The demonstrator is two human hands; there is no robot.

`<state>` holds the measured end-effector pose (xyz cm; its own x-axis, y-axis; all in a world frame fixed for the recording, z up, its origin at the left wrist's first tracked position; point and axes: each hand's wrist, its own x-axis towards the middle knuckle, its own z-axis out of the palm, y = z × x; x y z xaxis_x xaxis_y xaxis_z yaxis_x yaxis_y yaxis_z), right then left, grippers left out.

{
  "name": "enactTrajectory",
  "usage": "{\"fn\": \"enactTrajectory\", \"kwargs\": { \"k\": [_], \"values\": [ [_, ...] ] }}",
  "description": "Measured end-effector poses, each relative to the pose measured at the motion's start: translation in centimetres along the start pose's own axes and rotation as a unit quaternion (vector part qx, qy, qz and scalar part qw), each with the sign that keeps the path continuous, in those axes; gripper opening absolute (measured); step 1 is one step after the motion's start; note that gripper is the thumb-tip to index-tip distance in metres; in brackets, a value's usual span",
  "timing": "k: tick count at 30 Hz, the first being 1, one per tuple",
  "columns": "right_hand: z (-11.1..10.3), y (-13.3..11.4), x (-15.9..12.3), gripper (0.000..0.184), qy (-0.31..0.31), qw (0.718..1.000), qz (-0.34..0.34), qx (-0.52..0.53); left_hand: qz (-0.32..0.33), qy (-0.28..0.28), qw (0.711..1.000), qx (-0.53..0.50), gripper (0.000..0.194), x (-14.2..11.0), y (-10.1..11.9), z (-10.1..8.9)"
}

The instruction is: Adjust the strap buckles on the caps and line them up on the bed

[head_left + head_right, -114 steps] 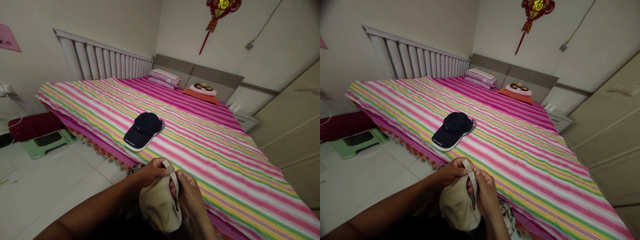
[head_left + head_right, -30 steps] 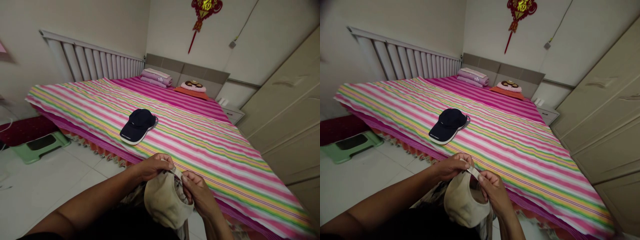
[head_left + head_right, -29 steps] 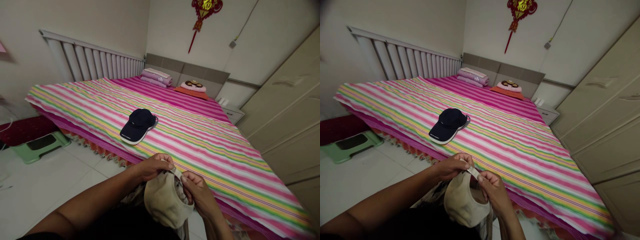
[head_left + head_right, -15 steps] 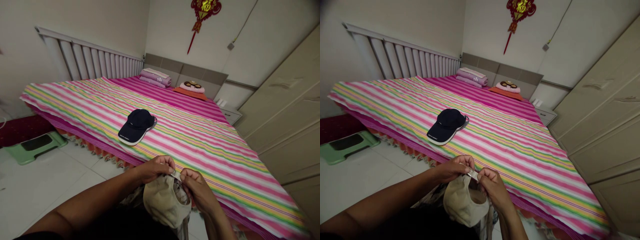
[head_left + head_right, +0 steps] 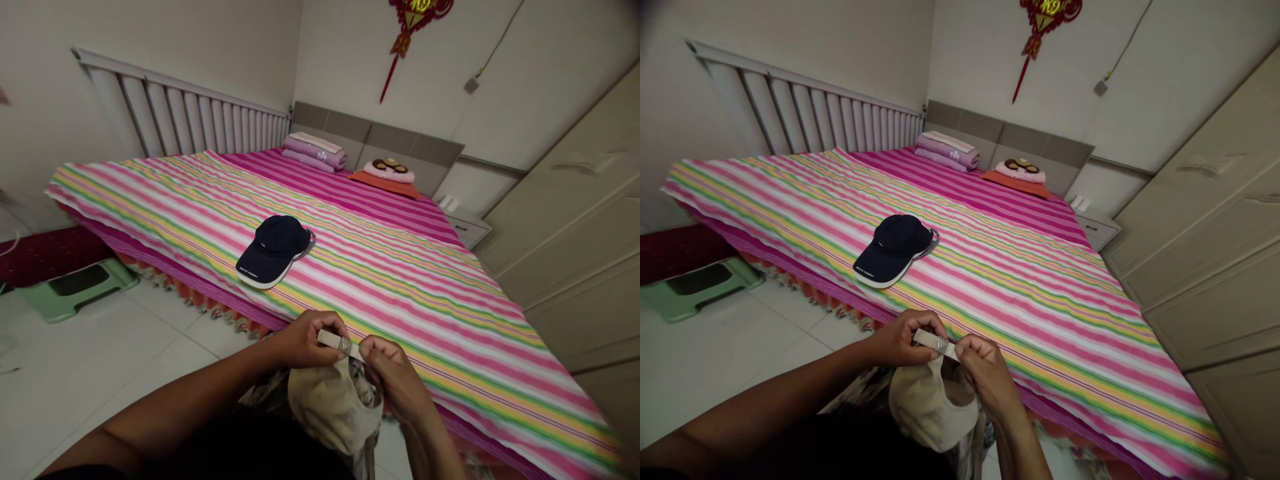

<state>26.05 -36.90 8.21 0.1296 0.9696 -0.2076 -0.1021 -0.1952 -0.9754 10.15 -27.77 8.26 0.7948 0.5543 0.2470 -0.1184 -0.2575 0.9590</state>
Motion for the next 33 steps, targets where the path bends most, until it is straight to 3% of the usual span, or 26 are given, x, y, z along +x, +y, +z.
{"fn": "enactTrajectory", "kwargs": {
  "k": [10,19,23,27,33],
  "values": [
    [0.7,0.3,0.5,0.028,0.000,1.000,-0.016,0.012,-0.018,0.024,0.996,-0.081,0.030,0.2,-1.9,0.1],
    [0.6,0.1,0.5,0.035,-0.022,0.999,-0.017,-0.025,0.057,-0.004,0.998,0.042,0.027,0.4,-1.7,-1.0],
    [0.2,0.2,0.6,0.039,-0.035,0.999,-0.010,-0.022,-0.043,-0.023,0.996,-0.073,0.031,0.5,-1.4,-1.0],
    [-0.3,-0.1,0.7,0.040,-0.039,0.999,-0.008,-0.035,-0.155,-0.009,0.971,-0.180,0.032,1.1,-1.1,-0.4],
    [-0.9,-0.6,0.6,0.037,-0.042,0.999,0.014,-0.022,-0.222,-0.077,0.946,-0.222,0.027,2.0,-1.2,-0.4]
  ]
}}
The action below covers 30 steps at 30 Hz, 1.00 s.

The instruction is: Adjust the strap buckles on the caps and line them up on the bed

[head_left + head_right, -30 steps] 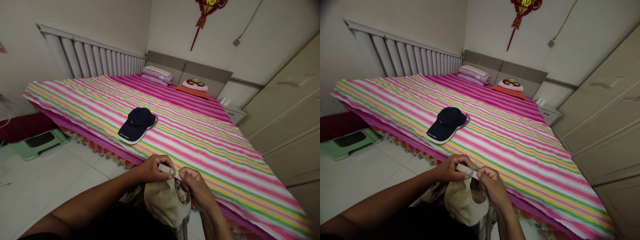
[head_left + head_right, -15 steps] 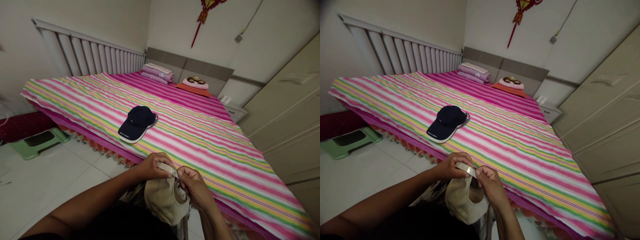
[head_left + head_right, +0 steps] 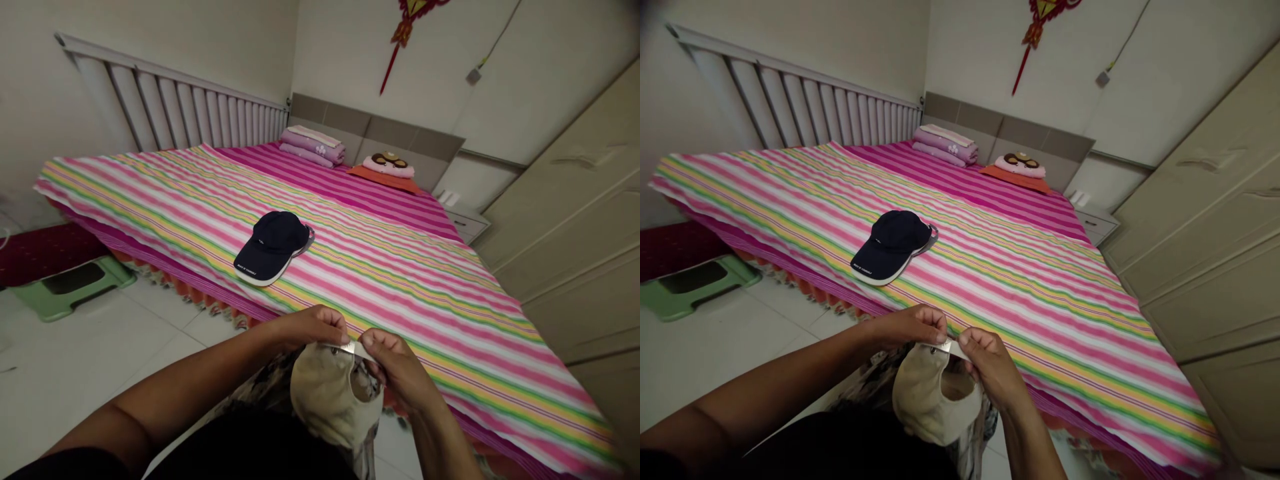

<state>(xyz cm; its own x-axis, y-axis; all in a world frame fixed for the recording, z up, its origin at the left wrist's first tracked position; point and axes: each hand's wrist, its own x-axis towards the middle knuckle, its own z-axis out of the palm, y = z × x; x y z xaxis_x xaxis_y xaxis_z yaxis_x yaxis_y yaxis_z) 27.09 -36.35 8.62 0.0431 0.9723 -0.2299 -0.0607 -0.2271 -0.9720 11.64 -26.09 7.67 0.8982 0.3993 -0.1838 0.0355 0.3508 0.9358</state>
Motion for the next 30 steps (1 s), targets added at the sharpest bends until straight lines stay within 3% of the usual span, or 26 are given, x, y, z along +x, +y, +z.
{"fn": "enactTrajectory", "kwargs": {
  "k": [3,7,9,14,18,26,30],
  "values": [
    [-0.5,0.2,-0.2,0.033,-0.020,0.999,0.018,0.045,-0.007,0.013,0.999,-0.038,0.025,0.2,0.0,-0.1],
    [-1.5,1.1,-0.5,0.039,-0.096,0.995,0.009,0.025,0.006,0.033,0.997,-0.065,0.022,0.2,0.1,-0.3],
    [-1.9,1.8,-0.6,0.040,-0.105,0.994,0.004,0.034,0.007,0.036,0.997,-0.072,0.022,0.2,0.2,-0.4],
    [-1.8,2.8,-0.6,0.031,-0.035,0.994,-0.013,0.104,0.000,0.025,0.995,-0.095,0.024,0.4,0.1,-0.7],
    [-1.6,2.9,-0.5,0.029,-0.016,0.993,-0.036,0.109,-0.024,0.007,0.994,-0.104,0.031,0.7,0.0,-0.9],
    [-1.2,2.5,-0.5,0.027,0.026,0.990,-0.047,0.130,-0.091,-0.091,0.991,0.022,0.023,0.6,-0.3,-2.1],
    [-1.1,2.3,-0.5,0.026,0.031,0.989,-0.040,0.138,-0.082,-0.078,0.993,0.020,0.025,0.7,-0.6,-2.1]
  ]
}}
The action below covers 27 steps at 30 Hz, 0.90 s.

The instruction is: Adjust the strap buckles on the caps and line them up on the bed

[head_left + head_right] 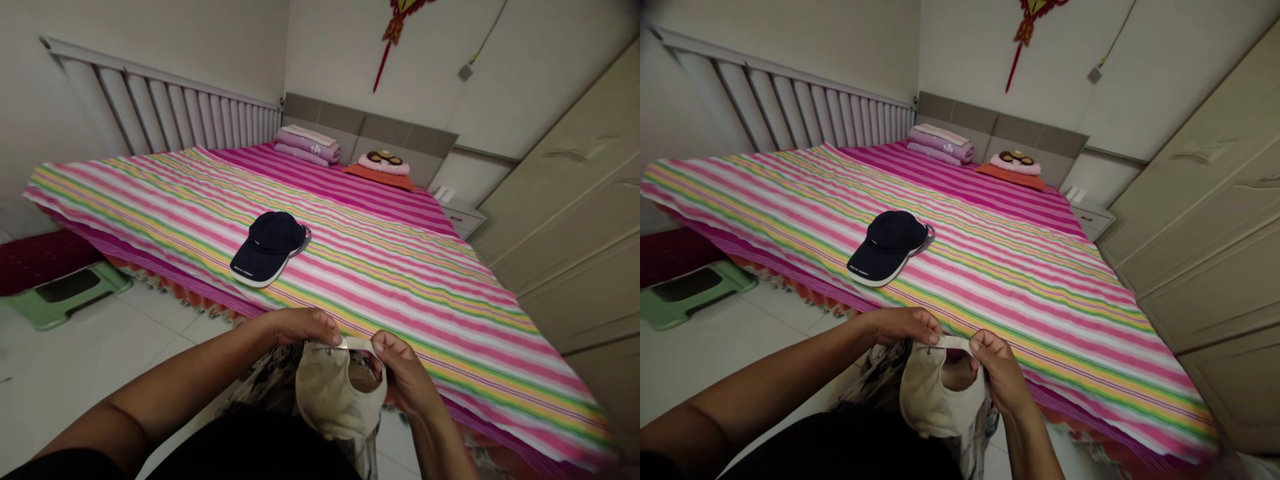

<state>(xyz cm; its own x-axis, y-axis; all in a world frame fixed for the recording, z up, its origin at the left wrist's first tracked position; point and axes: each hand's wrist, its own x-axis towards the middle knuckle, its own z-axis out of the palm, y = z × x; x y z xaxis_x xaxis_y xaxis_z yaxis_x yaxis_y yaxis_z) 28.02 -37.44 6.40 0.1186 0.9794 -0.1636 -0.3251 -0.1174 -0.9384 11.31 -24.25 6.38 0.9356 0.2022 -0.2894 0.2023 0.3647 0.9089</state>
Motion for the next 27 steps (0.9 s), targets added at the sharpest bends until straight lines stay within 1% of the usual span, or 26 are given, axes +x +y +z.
{"fn": "enactTrajectory", "kwargs": {
  "k": [8,13,15,18,20,22,25,26,27],
  "values": [
    [0.2,-0.1,0.3,0.025,-0.007,1.000,-0.009,0.017,0.014,0.051,0.997,-0.057,0.023,0.2,0.4,0.7],
    [0.5,-0.1,0.4,0.025,0.016,0.999,-0.024,0.016,0.053,0.082,0.992,-0.084,0.022,0.0,0.4,0.8],
    [0.7,-0.2,0.4,0.025,0.022,0.999,-0.026,0.017,0.067,0.076,0.991,-0.091,0.023,-0.1,0.4,0.8],
    [0.9,-0.4,0.5,0.024,0.021,0.999,-0.029,0.031,0.072,0.031,0.992,-0.096,0.025,-0.4,0.5,0.5],
    [1.0,-0.7,0.5,0.022,-0.001,0.999,-0.020,0.034,0.072,0.008,0.993,-0.093,0.028,-0.6,0.8,0.2],
    [0.8,-0.8,0.5,0.024,-0.054,0.998,0.009,0.025,0.080,0.012,0.991,-0.104,0.029,-0.7,1.0,-0.1],
    [0.2,-0.8,0.5,0.034,-0.148,0.987,0.060,0.014,0.098,0.025,0.985,-0.139,0.030,-0.6,1.6,-0.6],
    [0.0,-0.8,0.5,0.035,-0.167,0.983,0.070,0.013,0.099,0.023,0.984,-0.144,0.029,-0.6,1.9,-0.8],
    [-0.1,-0.9,0.4,0.035,-0.172,0.982,0.070,0.018,0.096,0.016,0.985,-0.143,0.029,-0.6,2.2,-1.1]
  ]
}}
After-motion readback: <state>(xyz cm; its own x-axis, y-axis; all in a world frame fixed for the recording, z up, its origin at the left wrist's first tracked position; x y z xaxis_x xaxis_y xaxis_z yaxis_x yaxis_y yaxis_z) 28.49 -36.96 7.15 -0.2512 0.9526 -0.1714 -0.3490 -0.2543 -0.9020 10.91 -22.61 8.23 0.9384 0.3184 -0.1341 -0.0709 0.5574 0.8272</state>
